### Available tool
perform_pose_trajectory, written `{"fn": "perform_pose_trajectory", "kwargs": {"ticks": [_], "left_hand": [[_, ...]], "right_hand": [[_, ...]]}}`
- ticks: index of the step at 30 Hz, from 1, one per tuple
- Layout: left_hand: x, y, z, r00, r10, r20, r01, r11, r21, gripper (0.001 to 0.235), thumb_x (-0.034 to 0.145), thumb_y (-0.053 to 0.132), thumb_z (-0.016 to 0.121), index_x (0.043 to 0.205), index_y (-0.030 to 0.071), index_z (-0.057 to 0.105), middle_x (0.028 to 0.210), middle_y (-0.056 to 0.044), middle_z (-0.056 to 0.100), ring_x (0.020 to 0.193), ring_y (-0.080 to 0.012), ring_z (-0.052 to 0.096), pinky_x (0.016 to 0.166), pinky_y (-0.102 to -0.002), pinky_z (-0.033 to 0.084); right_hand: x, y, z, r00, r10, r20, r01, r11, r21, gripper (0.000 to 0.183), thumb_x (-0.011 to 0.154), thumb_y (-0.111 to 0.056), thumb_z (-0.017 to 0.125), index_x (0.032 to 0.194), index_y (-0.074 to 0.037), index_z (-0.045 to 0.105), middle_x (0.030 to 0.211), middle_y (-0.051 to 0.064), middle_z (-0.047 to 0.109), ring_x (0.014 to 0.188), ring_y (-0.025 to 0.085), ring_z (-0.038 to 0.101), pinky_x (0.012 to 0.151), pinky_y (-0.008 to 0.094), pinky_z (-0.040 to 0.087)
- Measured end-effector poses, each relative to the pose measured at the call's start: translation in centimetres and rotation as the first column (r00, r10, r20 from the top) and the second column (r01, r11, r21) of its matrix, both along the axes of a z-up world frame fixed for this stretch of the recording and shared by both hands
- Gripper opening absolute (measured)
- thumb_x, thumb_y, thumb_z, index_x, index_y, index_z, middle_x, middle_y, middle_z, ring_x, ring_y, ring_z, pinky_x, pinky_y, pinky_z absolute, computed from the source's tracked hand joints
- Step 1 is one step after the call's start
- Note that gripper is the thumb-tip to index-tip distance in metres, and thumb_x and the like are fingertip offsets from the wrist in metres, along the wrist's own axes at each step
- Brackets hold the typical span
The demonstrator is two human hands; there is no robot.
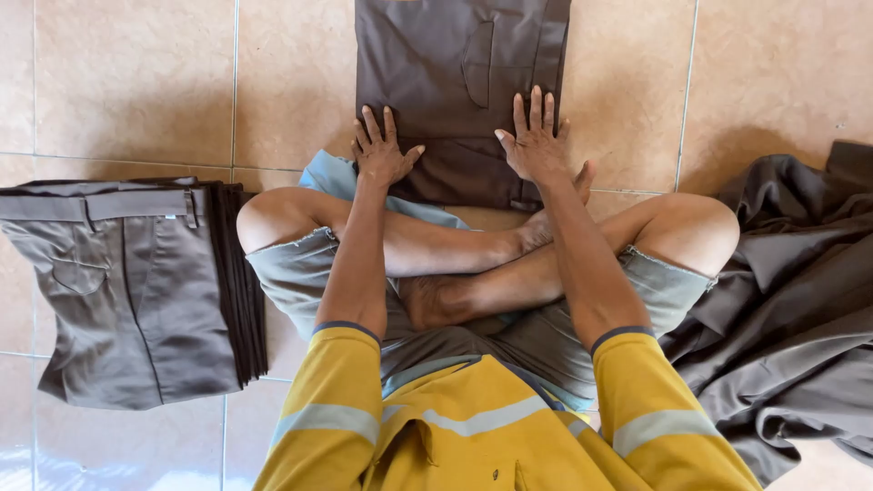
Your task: The person sits cross-legged on a tiled floor and folds brown trousers by hand. They unfold a pair, align the legs, fold the garment in half, then fold it again into a compact rectangle before placing it on a stack to the left. The process is repeated with another pair.
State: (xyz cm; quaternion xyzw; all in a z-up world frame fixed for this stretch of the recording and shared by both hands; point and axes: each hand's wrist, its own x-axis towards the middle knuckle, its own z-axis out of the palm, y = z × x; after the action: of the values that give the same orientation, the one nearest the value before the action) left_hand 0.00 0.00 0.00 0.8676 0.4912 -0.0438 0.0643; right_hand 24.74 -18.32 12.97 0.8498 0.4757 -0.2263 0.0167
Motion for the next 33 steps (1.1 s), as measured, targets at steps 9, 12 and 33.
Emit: {"fn": "perform_pose_trajectory", "kwargs": {"ticks": [9,12,33], "left_hand": [[0.1,-1.6,7.6,0.999,0.012,0.03,0.0,0.935,-0.355,0.109,0.098,0.074,0.052,0.169,0.019,-0.009,0.169,-0.021,-0.02,0.154,-0.0511,-0.014,0.124,-0.07,0.002],[-0.1,-1.8,7.2,0.998,0.013,0.064,0.009,0.942,-0.336,0.108,0.098,0.072,0.053,0.169,0.019,-0.008,0.169,-0.022,-0.019,0.154,-0.0517,-0.013,0.124,-0.07,0.006],[2.3,-0.6,6.5,0.99,0.049,0.131,-0.052,0.999,0.014,0.083,0.104,0.076,0.034,0.168,0.029,0.009,0.173,-0.014,0.004,0.159,-0.0414,0.015,0.119,-0.072,0.014]], "right_hand": [[0.3,-1.7,-5.6,1.0,-0.008,0.01,0.005,0.962,0.275,0.073,0.115,-0.063,0.024,0.171,-0.021,0.003,0.173,0.014,-0.011,0.158,0.041,-0.01,0.118,0.078,0.011],[1.0,-1.8,-6.3,1.0,-0.006,-0.012,0.009,0.966,0.257,0.075,0.112,-0.067,0.025,0.17,-0.024,0.006,0.174,0.012,-0.007,0.159,0.039,-0.006,0.118,0.078,0.013],[3.2,-1.6,-6.2,0.863,-0.479,-0.162,0.499,0.753,0.428,0.072,0.102,-0.048,0.059,0.144,0.007,0.038,0.123,0.029,0.053,0.101,0.054,0.059,0.076,0.064,0.05]]}}
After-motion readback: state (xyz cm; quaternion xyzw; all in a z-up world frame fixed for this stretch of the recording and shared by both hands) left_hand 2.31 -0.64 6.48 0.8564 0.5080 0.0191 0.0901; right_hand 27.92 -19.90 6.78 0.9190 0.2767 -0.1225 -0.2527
